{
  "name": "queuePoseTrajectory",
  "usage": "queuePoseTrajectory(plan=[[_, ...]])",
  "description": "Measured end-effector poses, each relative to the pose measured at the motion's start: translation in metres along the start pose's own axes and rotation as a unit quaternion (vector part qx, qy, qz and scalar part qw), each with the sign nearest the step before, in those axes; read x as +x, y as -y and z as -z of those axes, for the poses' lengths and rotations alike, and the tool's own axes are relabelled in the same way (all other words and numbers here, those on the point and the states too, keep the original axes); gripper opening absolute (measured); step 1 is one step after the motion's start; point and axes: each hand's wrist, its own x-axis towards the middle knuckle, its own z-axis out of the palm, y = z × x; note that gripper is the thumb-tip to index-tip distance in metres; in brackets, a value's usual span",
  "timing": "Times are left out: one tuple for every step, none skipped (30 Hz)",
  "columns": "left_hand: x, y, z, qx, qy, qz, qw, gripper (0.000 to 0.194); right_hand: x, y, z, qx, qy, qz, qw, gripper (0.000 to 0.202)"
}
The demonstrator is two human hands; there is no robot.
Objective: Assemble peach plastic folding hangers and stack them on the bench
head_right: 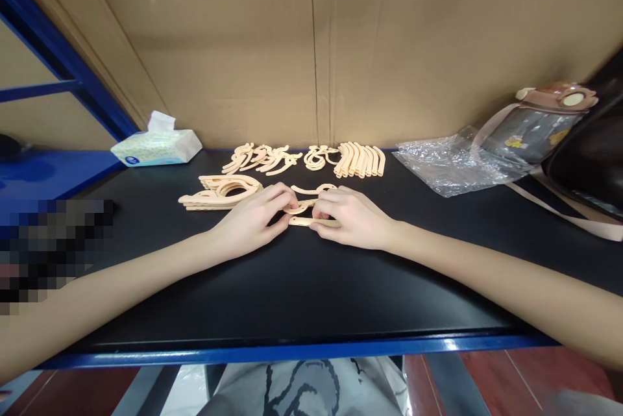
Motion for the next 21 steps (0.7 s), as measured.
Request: queuePoseTrajectory(plan=[[0.0, -0.0002, 0.0002, -0.001, 0.001, 0.001, 1.0, 0.011, -0.0002, 0.0001, 0.0, -0.001, -0.001, 0.001, 1.0, 0.013], [-0.0001, -0.0004, 0.0003, -0.002, 0.002, 0.002, 1.0, 0.011, -0.0005, 0.0004, 0.0001, -0.003, -0.002, -0.001, 1.0, 0.013], [-0.0002, -0.0007, 0.0005, -0.002, 0.003, 0.004, 1.0, 0.011, -0.0008, 0.0008, 0.0001, -0.003, -0.002, -0.006, 1.0, 0.013], [-0.0003, -0.001, 0.0005, -0.002, 0.003, 0.004, 1.0, 0.01, -0.0013, 0.0013, 0.0001, -0.003, 0.0, -0.013, 1.0, 0.014], [-0.0003, -0.0013, 0.0006, -0.002, 0.003, 0.005, 1.0, 0.01, -0.0017, 0.0019, 0.0001, -0.003, 0.002, -0.022, 1.0, 0.014], [-0.0002, -0.0015, 0.0005, 0.001, 0.002, 0.006, 1.0, 0.01, -0.0022, 0.0025, 0.0001, -0.003, 0.005, -0.032, 0.999, 0.015], [-0.0001, -0.0018, 0.0004, 0.006, -0.001, 0.008, 1.0, 0.009, -0.0025, 0.003, 0.0001, -0.004, 0.009, -0.042, 0.999, 0.016], [0.0001, -0.002, 0.0003, 0.015, -0.006, 0.012, 1.0, 0.008, -0.0028, 0.0034, 0.0, -0.006, 0.012, -0.051, 0.999, 0.017], [0.0003, -0.0022, 0.0002, 0.023, -0.012, 0.02, 0.999, 0.008, -0.0029, 0.0037, -0.0001, -0.008, 0.014, -0.057, 0.998, 0.017], [0.0006, -0.0023, 0.0001, 0.031, -0.02, 0.029, 0.999, 0.008, -0.0029, 0.0038, -0.0002, -0.009, 0.015, -0.062, 0.998, 0.017], [0.0008, -0.0024, 0.0001, 0.037, -0.027, 0.041, 0.998, 0.01, -0.0029, 0.0039, -0.0003, -0.01, 0.015, -0.064, 0.998, 0.017], [0.0011, -0.0025, 0.0001, 0.041, -0.034, 0.054, 0.997, 0.011, -0.0028, 0.0039, -0.0003, -0.011, 0.014, -0.065, 0.998, 0.017], [0.0013, -0.0026, 0.0002, 0.043, -0.038, 0.066, 0.996, 0.012, -0.0027, 0.0038, -0.0004, -0.012, 0.012, -0.065, 0.998, 0.017], [0.0015, -0.0027, 0.0004, 0.044, -0.04, 0.075, 0.995, 0.013, -0.0026, 0.0039, -0.0004, -0.014, 0.009, -0.063, 0.998, 0.017], [0.0016, -0.0028, 0.0005, 0.046, -0.041, 0.08, 0.995, 0.013, -0.0026, 0.004, -0.0004, -0.017, 0.005, -0.06, 0.998, 0.018], [0.0017, -0.0029, 0.0007, 0.047, -0.041, 0.082, 0.995, 0.013, -0.0025, 0.0042, -0.0004, -0.022, 0.0, -0.058, 0.998, 0.018], [0.0018, -0.003, 0.0009, 0.048, -0.041, 0.081, 0.995, 0.012, -0.0026, 0.0044, -0.0004, -0.029, -0.006, -0.057, 0.998, 0.018], [0.0019, -0.0031, 0.001, 0.049, -0.043, 0.077, 0.995, 0.012, -0.0026, 0.0046, -0.0005, -0.037, -0.013, -0.056, 0.998, 0.018], [0.0019, -0.0031, 0.001, 0.049, -0.045, 0.073, 0.995, 0.012, -0.0026, 0.0048, -0.0006, -0.047, -0.018, -0.056, 0.997, 0.018], [0.002, -0.0032, 0.001, 0.05, -0.048, 0.07, 0.995, 0.012, -0.0027, 0.0049, -0.0007, -0.058, -0.022, -0.056, 0.997, 0.018], [0.002, -0.0031, 0.0009, 0.051, -0.051, 0.066, 0.995, 0.012, -0.0028, 0.005, -0.0007, -0.069, -0.027, -0.053, 0.996, 0.018]])
